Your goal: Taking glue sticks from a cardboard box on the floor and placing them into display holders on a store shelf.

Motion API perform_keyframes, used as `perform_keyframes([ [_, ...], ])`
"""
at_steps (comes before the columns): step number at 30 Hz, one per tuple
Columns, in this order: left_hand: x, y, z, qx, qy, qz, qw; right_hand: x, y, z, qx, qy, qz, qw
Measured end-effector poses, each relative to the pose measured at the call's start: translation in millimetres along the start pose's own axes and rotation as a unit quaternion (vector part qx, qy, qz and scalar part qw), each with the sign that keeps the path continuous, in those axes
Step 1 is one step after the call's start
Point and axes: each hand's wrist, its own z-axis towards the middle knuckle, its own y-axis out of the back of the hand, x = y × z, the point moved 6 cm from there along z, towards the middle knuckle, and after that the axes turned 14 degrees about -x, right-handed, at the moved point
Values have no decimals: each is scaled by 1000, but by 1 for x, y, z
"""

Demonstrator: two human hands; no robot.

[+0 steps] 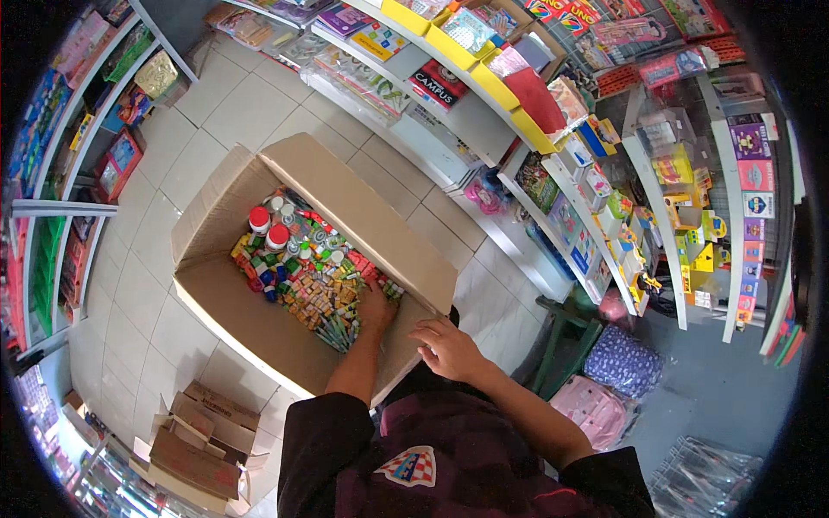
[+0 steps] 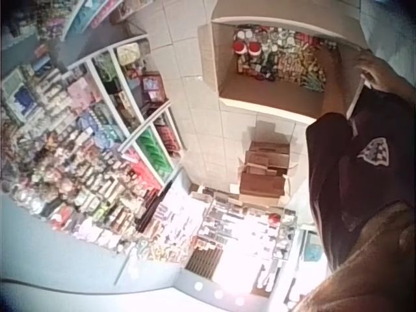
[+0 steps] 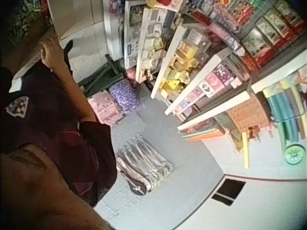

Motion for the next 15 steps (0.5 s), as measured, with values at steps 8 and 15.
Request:
perform_keyframes([
  [8,6,-23,12,49,-51,41,997,-1,-2,-2,-4,14,-6,1000],
  [15,-16,-7,3,61,-59,-5,996,-3,-1,-3,-15,14,2,1000],
])
